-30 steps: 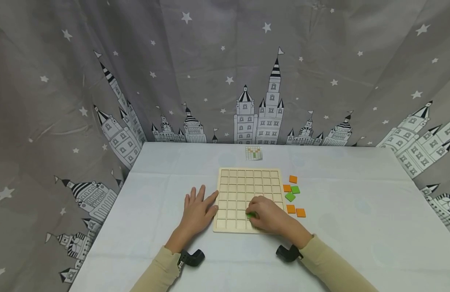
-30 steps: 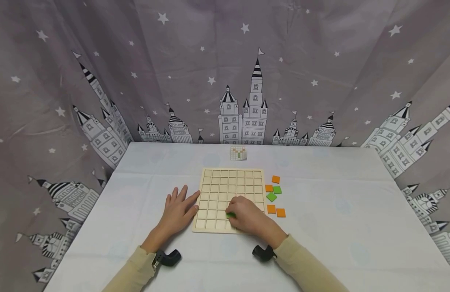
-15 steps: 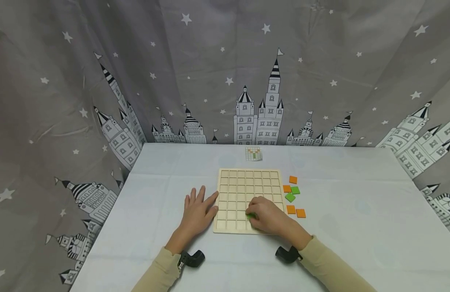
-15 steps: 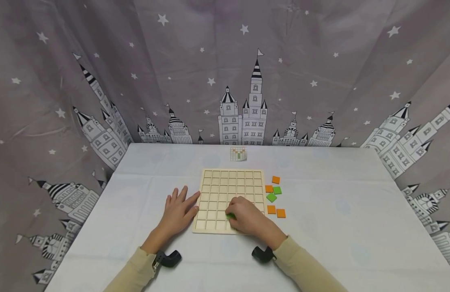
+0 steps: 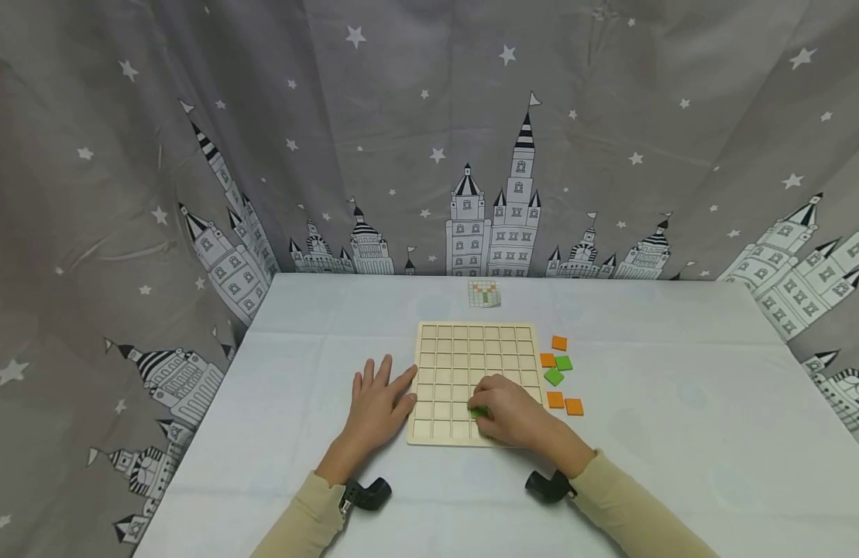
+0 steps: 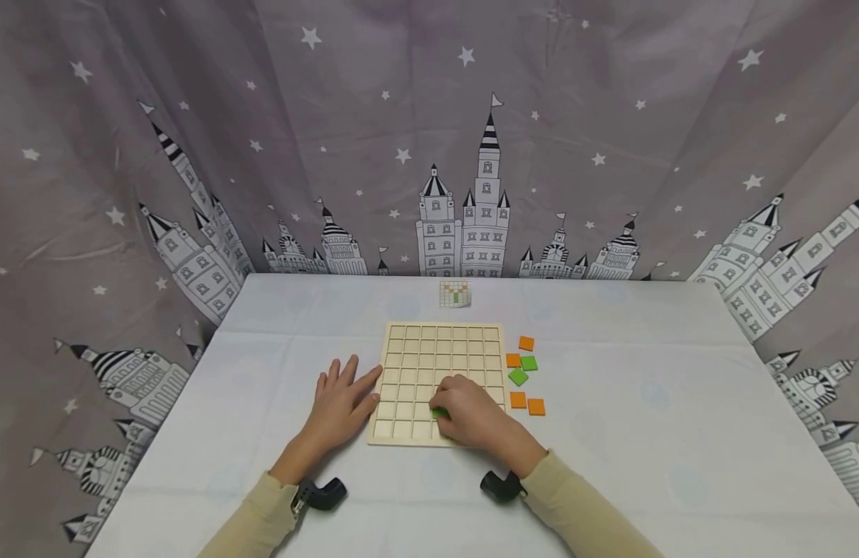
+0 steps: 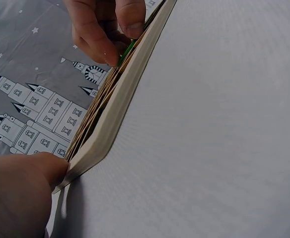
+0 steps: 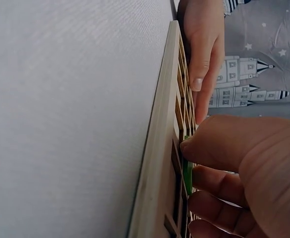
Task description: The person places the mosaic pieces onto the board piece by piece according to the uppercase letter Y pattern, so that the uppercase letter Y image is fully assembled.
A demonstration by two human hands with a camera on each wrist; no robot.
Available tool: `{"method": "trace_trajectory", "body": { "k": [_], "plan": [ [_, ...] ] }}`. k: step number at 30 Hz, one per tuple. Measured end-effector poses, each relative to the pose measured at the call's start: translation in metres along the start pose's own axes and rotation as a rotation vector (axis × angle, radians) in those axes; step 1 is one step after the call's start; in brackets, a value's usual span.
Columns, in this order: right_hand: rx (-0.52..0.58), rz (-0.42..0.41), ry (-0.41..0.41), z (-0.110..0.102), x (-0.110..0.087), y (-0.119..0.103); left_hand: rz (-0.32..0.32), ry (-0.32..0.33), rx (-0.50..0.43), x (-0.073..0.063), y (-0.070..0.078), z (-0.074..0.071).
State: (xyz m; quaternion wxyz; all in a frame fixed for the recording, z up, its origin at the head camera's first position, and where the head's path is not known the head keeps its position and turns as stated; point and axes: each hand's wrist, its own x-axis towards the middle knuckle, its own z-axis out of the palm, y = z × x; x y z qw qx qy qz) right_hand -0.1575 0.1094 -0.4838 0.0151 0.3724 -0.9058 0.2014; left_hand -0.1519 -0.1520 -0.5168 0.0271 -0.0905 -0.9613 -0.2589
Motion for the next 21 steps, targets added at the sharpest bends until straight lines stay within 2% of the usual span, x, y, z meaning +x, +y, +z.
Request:
{"method": "trace_trajectory", "body": {
  "k": [21],
  "plan": [
    [0.022, 0.018, -0.004, -0.0013, -0.0008, -0.0008, -0.005, 0.006, -0.001, 0.0004, -0.0025, 0.0031]
  ]
}}
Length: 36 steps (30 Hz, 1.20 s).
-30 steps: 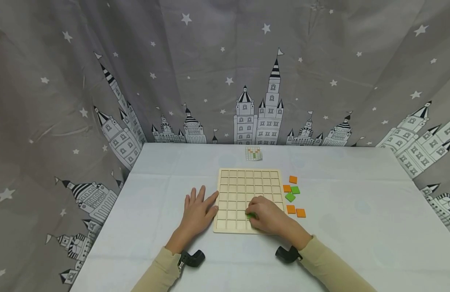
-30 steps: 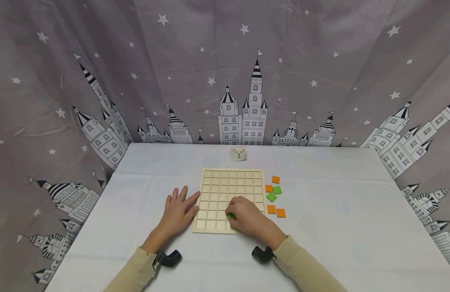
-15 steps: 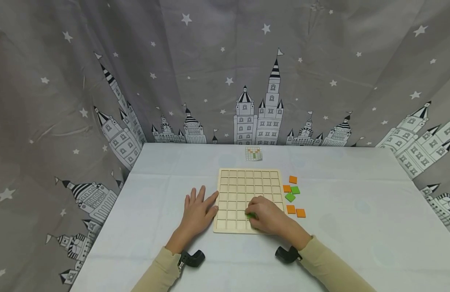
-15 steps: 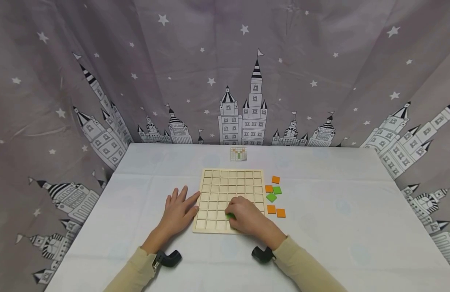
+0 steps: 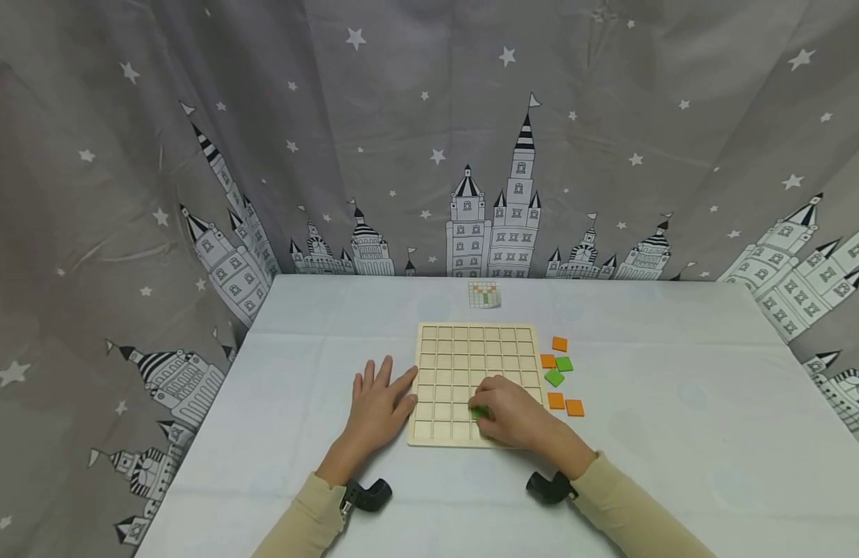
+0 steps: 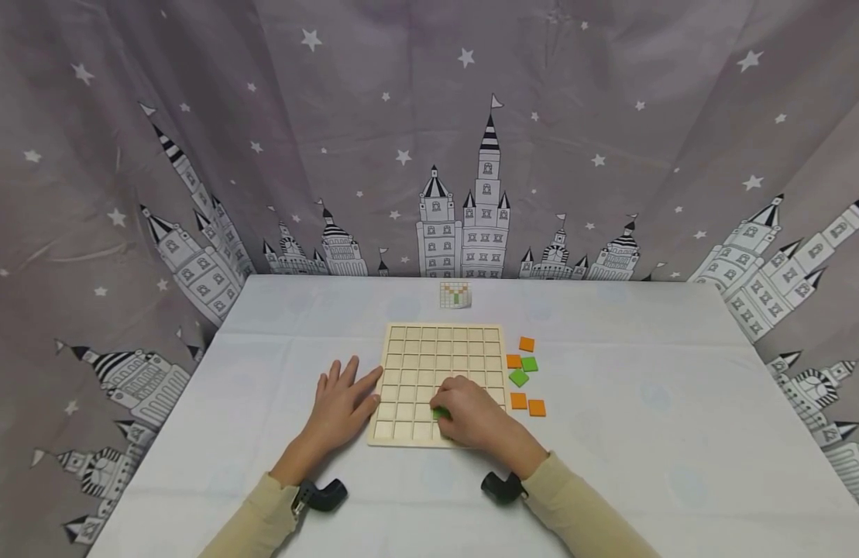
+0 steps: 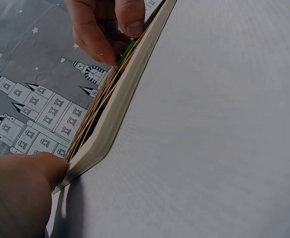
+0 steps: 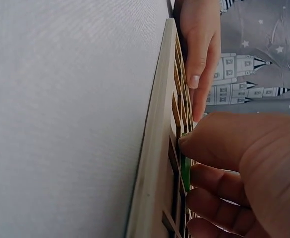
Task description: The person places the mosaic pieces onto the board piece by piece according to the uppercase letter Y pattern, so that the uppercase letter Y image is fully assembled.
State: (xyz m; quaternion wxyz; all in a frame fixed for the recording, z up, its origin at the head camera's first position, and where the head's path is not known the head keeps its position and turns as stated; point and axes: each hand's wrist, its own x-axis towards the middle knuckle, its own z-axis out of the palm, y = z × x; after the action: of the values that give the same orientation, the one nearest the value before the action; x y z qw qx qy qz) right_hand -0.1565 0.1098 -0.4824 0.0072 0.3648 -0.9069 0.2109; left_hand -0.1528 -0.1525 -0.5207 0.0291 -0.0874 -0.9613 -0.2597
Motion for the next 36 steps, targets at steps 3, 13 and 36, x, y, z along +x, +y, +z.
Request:
{"method": "trace_trajectory", "body": {
  "k": [3, 13, 36],
  "plan": [
    [0.001, 0.007, 0.005, -0.003, 0.0, -0.001, 0.004, 0.006, 0.0, 0.0, 0.0, 0.0],
    [-0.005, 0.05, 0.05, -0.016, -0.005, 0.016, 0.0, 0.008, 0.002, -0.001, 0.001, -0.001],
    [-0.027, 0.394, 0.093, -0.06, -0.041, 0.072, 0.004, 0.005, -0.008, -0.001, 0.002, -0.002]
  ]
}}
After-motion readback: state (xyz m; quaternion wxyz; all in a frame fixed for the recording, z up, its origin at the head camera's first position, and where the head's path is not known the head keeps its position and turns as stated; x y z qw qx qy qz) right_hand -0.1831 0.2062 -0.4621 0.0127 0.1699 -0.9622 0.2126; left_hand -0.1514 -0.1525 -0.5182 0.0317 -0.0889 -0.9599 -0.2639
